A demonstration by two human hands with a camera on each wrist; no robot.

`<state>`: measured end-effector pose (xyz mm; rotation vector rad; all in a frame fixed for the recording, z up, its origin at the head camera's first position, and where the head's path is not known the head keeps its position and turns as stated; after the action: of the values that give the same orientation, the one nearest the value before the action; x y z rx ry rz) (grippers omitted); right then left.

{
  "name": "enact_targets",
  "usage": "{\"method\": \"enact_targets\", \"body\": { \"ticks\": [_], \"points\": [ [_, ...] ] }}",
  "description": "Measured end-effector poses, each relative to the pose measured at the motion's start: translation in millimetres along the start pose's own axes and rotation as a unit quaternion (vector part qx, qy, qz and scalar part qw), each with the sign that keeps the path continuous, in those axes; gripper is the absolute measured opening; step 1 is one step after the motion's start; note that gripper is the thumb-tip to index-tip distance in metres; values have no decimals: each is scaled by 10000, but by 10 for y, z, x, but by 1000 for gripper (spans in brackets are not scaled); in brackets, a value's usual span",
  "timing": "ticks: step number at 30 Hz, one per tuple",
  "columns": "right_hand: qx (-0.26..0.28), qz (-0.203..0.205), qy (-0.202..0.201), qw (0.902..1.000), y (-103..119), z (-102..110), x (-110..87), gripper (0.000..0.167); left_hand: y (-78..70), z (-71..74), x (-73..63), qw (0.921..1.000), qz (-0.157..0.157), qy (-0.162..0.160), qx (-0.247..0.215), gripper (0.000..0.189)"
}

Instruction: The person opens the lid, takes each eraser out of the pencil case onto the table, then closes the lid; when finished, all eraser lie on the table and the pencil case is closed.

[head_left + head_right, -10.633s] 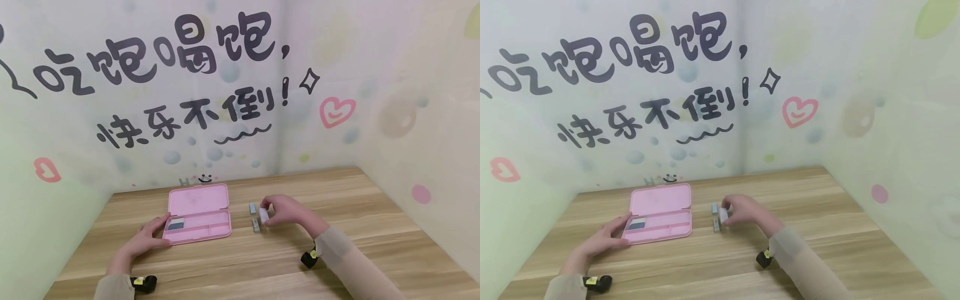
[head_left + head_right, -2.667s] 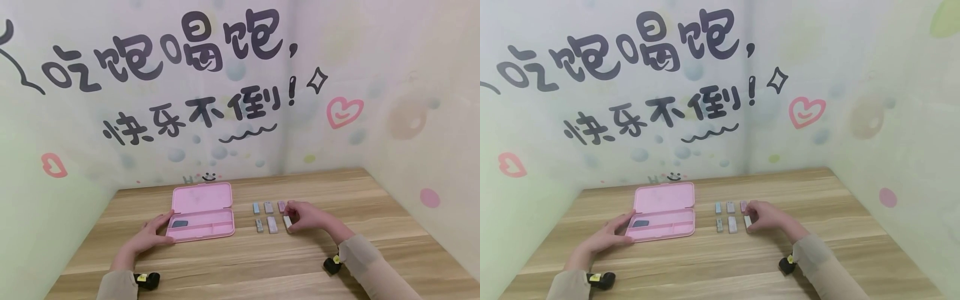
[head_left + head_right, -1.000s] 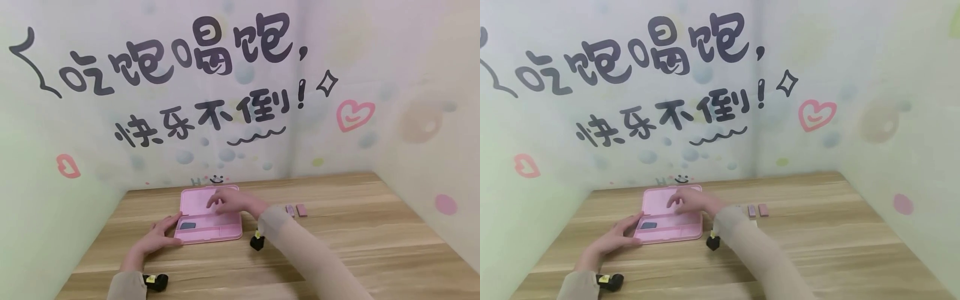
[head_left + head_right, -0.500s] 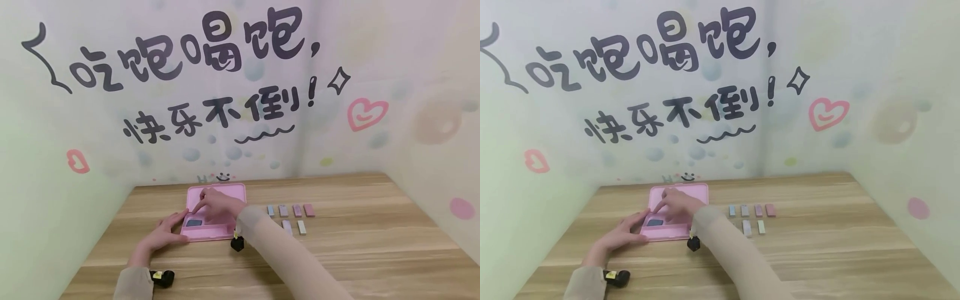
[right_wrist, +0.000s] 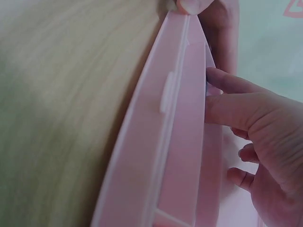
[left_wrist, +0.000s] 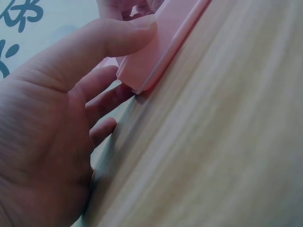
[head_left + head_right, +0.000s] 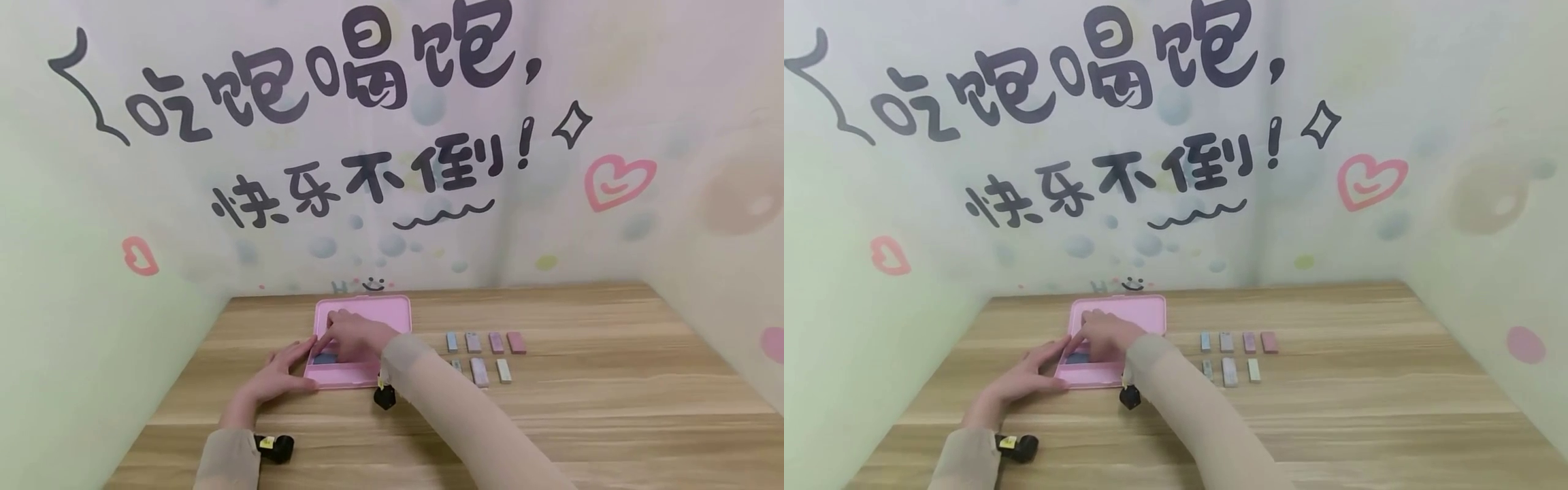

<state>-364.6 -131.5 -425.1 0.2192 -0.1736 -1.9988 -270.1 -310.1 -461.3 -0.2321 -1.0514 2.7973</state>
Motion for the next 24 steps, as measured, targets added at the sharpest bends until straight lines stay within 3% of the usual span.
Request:
{"method": "enact_targets", "body": {
  "ticks": [10, 16, 24],
  "points": [
    [-54, -22, 113, 9999, -20, -5, 8, 53, 3, 5, 23, 10000, 42, 42, -33, 95],
    [-27, -25, 143, 9999, -35, 3, -5, 43, 14, 3, 28, 10000, 6, 11, -38, 95],
    [51, -25, -16, 10000, -85, 44, -55, 43, 12, 4, 26, 10000, -60, 6, -53, 95]
  ]
}}
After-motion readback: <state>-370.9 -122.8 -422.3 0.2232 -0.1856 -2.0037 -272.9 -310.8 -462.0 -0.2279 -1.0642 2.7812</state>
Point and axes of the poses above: each hand's wrist, its own x-axis towards the middle knuckle, its own z-axis out of the back of the hand, y = z × x, the point moved 2 cm from there along x, towards the middle knuckle, and after that the axes turned 6 degrees about z, right-handed, at the moved point
